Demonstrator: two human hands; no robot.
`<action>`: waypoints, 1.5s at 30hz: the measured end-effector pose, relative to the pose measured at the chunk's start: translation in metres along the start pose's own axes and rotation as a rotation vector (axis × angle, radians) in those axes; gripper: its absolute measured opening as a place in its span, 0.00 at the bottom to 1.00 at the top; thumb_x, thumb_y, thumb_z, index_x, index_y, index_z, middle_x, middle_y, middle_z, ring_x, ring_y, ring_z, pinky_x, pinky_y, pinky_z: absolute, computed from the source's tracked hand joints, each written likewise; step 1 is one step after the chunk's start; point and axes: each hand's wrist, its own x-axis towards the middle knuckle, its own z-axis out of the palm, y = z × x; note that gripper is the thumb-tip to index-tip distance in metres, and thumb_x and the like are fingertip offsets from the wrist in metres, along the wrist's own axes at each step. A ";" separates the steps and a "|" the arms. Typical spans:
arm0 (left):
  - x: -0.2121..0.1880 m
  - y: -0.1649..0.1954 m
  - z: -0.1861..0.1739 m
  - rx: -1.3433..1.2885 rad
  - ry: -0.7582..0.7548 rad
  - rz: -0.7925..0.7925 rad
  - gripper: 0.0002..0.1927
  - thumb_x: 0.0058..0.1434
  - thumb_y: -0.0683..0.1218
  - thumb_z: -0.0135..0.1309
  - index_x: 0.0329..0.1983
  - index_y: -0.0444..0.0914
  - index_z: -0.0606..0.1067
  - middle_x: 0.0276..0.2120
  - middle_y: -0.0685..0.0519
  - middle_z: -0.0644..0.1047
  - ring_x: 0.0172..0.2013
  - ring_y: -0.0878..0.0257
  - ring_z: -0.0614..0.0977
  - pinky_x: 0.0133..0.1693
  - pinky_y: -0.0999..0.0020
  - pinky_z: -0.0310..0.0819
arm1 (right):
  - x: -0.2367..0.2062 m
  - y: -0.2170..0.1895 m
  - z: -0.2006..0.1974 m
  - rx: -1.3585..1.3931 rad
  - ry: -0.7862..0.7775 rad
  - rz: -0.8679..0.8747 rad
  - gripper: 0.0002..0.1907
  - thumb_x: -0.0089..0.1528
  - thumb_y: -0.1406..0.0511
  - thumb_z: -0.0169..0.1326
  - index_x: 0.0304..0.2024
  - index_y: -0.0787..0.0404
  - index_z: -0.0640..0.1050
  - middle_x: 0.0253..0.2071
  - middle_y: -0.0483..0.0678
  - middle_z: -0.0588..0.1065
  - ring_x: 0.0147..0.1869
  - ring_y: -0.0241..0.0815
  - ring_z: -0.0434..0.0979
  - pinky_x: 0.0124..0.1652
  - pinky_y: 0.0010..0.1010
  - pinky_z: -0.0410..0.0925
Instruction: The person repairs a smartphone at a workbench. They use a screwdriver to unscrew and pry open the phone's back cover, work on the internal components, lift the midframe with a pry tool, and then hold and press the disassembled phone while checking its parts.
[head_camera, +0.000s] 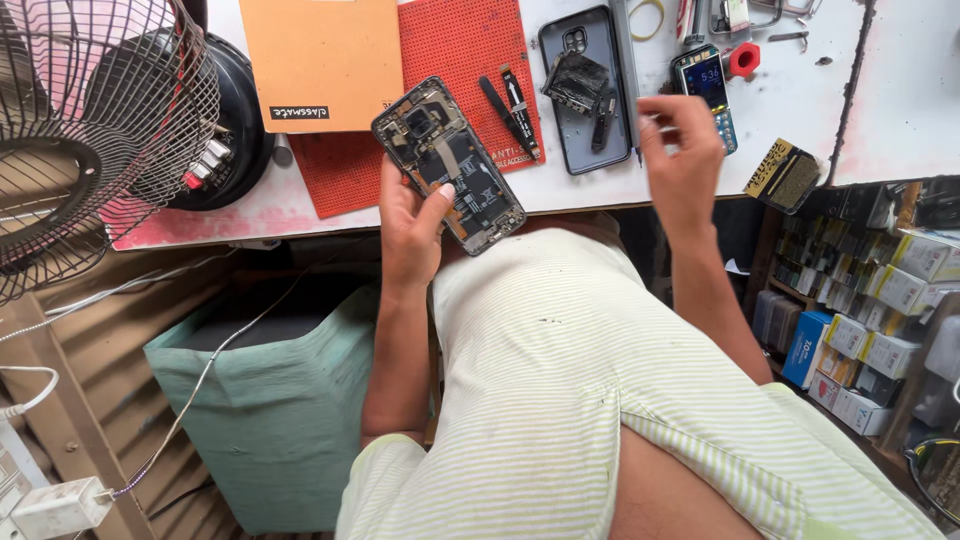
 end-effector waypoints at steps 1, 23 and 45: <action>-0.001 -0.001 -0.003 -0.011 0.015 0.006 0.31 0.65 0.31 0.47 0.72 0.34 0.58 0.57 0.46 0.75 0.55 0.63 0.79 0.59 0.64 0.74 | 0.001 0.003 0.001 -0.024 -0.020 -0.017 0.08 0.70 0.74 0.58 0.51 0.64 0.80 0.48 0.48 0.77 0.46 0.37 0.79 0.43 0.29 0.72; -0.013 0.009 0.006 0.041 0.067 0.076 0.27 0.68 0.30 0.52 0.68 0.34 0.61 0.54 0.49 0.76 0.54 0.66 0.79 0.58 0.67 0.76 | 0.072 -0.013 0.108 -0.380 -0.281 -0.443 0.09 0.64 0.66 0.66 0.44 0.59 0.79 0.44 0.49 0.73 0.52 0.51 0.73 0.48 0.41 0.70; -0.020 0.033 0.041 0.325 -0.033 0.051 0.19 0.69 0.35 0.58 0.61 0.34 0.67 0.46 0.51 0.81 0.47 0.70 0.81 0.51 0.71 0.80 | 0.039 -0.065 0.031 0.574 -0.482 -0.043 0.12 0.69 0.83 0.50 0.46 0.68 0.81 0.58 0.51 0.72 0.57 0.37 0.79 0.59 0.26 0.77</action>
